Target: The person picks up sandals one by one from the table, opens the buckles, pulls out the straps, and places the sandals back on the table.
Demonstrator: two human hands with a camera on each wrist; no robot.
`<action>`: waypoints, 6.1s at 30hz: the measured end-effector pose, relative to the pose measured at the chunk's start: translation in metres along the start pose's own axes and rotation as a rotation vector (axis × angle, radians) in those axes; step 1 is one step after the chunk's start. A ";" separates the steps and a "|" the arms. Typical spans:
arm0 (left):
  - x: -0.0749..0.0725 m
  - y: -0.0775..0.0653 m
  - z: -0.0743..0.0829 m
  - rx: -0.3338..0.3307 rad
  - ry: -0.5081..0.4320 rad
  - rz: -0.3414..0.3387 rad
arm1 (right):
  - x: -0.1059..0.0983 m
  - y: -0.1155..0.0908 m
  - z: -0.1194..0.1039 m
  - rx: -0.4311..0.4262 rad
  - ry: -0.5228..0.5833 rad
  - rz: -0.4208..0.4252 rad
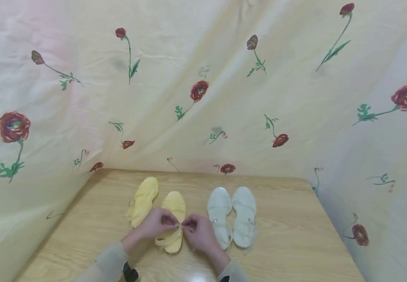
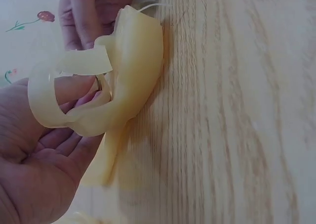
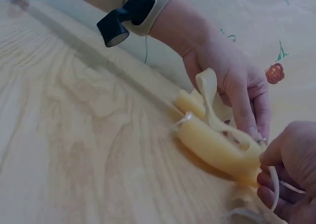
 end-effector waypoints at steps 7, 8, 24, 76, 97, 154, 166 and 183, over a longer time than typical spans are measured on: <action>0.000 -0.004 0.001 0.027 -0.021 -0.004 | -0.001 -0.001 0.001 -0.087 -0.058 0.023; 0.000 -0.005 0.001 0.021 -0.025 -0.007 | 0.000 -0.002 0.001 -0.102 -0.058 0.024; 0.000 -0.003 0.000 0.020 -0.019 -0.015 | 0.001 -0.004 -0.005 -0.073 -0.032 0.012; -0.003 0.000 0.012 0.018 0.076 -0.005 | 0.009 0.000 -0.002 -0.071 0.030 -0.034; -0.006 -0.005 0.001 -0.001 -0.034 0.021 | 0.012 0.003 0.003 -0.059 0.032 -0.045; -0.005 0.000 0.023 0.005 0.076 0.040 | 0.012 -0.002 0.002 -0.059 0.162 -0.029; -0.003 0.002 0.020 0.016 0.043 -0.001 | 0.009 -0.003 0.003 -0.021 0.131 -0.036; -0.006 -0.003 0.030 0.045 0.119 0.072 | 0.008 -0.003 -0.023 -0.085 -0.167 -0.025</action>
Point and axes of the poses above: each hand's wrist, its own y-axis towards the middle knuckle, its own x-axis out of the palm, z = x × y, the point moved 6 cm from there along y, towards the middle knuckle, and after that the axes turned 9 degrees about -z, right-handed, at the moved point
